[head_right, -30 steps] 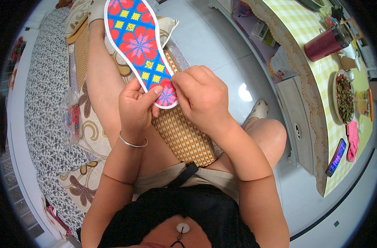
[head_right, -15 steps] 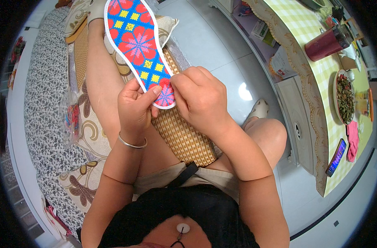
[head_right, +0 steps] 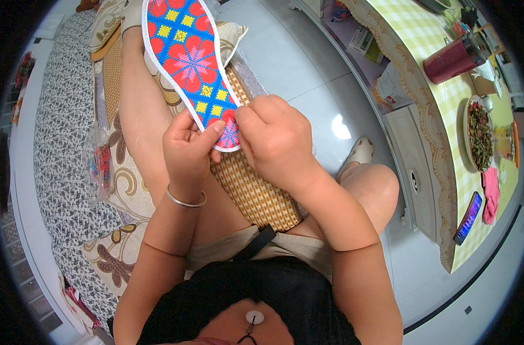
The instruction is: The person is sewing a colorful pattern onto a shoe insole by hand using a needle.
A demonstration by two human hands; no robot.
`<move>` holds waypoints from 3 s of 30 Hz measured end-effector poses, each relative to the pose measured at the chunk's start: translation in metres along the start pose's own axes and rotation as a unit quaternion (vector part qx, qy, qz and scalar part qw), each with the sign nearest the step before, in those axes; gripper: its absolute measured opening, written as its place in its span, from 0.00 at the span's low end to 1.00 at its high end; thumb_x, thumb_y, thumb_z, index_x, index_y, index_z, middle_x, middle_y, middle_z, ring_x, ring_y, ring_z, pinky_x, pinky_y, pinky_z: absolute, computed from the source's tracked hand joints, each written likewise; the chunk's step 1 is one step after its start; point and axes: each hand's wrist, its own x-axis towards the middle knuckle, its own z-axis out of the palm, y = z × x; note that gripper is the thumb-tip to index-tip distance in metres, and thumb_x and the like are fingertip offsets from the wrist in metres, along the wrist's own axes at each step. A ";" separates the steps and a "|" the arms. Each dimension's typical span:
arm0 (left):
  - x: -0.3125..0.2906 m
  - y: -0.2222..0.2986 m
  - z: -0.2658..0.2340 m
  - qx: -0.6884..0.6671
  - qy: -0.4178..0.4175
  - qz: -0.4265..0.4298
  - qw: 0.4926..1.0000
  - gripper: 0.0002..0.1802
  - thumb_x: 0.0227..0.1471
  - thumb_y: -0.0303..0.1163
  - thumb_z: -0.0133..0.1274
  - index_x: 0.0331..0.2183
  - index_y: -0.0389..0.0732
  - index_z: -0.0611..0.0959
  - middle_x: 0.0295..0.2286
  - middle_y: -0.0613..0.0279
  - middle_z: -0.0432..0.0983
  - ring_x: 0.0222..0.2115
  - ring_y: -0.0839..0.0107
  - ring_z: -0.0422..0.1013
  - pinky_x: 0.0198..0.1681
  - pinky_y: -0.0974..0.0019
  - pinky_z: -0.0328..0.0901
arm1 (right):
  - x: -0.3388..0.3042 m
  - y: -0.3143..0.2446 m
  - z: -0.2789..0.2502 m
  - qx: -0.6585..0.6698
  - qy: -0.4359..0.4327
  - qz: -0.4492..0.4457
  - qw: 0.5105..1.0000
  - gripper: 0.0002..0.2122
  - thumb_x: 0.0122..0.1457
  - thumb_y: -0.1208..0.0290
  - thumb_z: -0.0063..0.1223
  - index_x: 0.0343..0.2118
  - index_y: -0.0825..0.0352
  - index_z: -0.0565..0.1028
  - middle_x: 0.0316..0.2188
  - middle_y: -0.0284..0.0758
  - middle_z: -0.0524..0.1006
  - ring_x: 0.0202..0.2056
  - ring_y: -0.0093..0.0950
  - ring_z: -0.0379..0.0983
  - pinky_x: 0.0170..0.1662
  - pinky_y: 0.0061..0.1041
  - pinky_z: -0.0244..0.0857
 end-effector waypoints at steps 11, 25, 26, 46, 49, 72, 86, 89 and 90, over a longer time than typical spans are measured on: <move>0.000 -0.005 0.001 0.020 0.007 0.045 0.999 0.09 0.49 0.17 0.54 0.36 0.30 0.77 0.27 0.60 0.77 0.18 0.84 0.68 0.15 0.83 0.62 | -0.006 -0.003 0.010 0.001 0.045 0.007 0.999 0.08 0.40 0.77 0.58 0.26 0.66 0.73 0.22 0.34 0.69 0.23 0.32 0.68 0.24 0.30 0.63; 0.009 -0.012 -0.013 -0.133 -0.046 -0.066 0.988 0.09 0.54 0.20 0.48 0.40 0.33 0.74 0.33 0.56 0.77 0.27 0.76 0.74 0.22 0.76 0.71 | 0.001 -0.011 0.003 0.174 0.092 0.200 0.960 0.05 0.48 0.76 0.58 0.29 0.65 0.75 0.30 0.34 0.74 0.27 0.26 0.70 0.28 0.22 0.64; 0.011 -0.011 -0.010 -0.145 -0.056 -0.070 0.985 0.09 0.55 0.20 0.48 0.40 0.34 0.74 0.34 0.56 0.77 0.28 0.75 0.75 0.22 0.75 0.71 | -0.001 -0.002 0.001 0.227 0.085 0.289 0.926 0.03 0.54 0.75 0.56 0.30 0.67 0.76 0.28 0.31 0.74 0.27 0.22 0.69 0.29 0.20 0.63; 0.006 -0.013 -0.006 -0.108 -0.151 -0.048 0.981 0.09 0.56 0.22 0.47 0.40 0.34 0.74 0.33 0.58 0.77 0.27 0.75 0.74 0.29 0.74 0.70 | -0.021 0.027 0.022 0.728 -0.019 0.523 0.444 0.06 0.60 0.74 0.48 0.32 0.74 0.71 0.22 0.41 0.75 0.16 0.20 0.65 0.17 0.12 0.54; 0.008 -0.014 -0.011 -0.121 -0.144 -0.062 0.980 0.10 0.56 0.24 0.47 0.41 0.34 0.73 0.36 0.58 0.76 0.29 0.75 0.73 0.30 0.73 0.70 | -0.011 0.009 0.015 0.713 -0.003 0.498 0.494 0.06 0.60 0.75 0.46 0.31 0.72 0.70 0.23 0.40 0.75 0.15 0.18 0.61 0.17 0.13 0.53; 0.003 -0.011 -0.009 -0.490 -0.192 -0.257 0.810 0.23 0.53 0.35 0.42 0.48 0.31 0.71 0.26 0.53 0.69 0.23 0.64 0.65 0.28 0.67 0.64 | -0.003 -0.019 -0.005 0.216 0.055 0.100 0.970 0.04 0.49 0.78 0.55 0.29 0.64 0.76 0.22 0.36 0.74 0.23 0.33 0.73 0.25 0.27 0.67; 0.002 -0.011 -0.009 -0.463 -0.184 -0.245 0.832 0.24 0.53 0.35 0.42 0.49 0.29 0.70 0.28 0.53 0.72 0.23 0.64 0.68 0.28 0.67 0.66 | -0.004 -0.017 0.000 0.203 0.078 0.078 0.973 0.03 0.47 0.78 0.56 0.27 0.64 0.76 0.19 0.36 0.72 0.21 0.35 0.71 0.23 0.29 0.65; 0.002 -0.011 -0.010 -0.459 -0.189 -0.242 0.834 0.22 0.53 0.31 0.43 0.49 0.29 0.70 0.29 0.52 0.72 0.24 0.65 0.68 0.28 0.67 0.66 | -0.004 -0.017 0.000 0.199 0.073 0.078 0.974 0.04 0.47 0.79 0.56 0.27 0.65 0.76 0.19 0.37 0.72 0.21 0.35 0.71 0.23 0.29 0.65; 0.002 -0.012 -0.011 -0.458 -0.186 -0.244 0.834 0.22 0.53 0.30 0.43 0.48 0.30 0.70 0.29 0.53 0.72 0.24 0.65 0.68 0.28 0.67 0.66 | -0.004 -0.017 0.000 0.196 0.070 0.078 0.975 0.04 0.47 0.79 0.55 0.27 0.65 0.76 0.19 0.37 0.72 0.21 0.35 0.71 0.24 0.29 0.65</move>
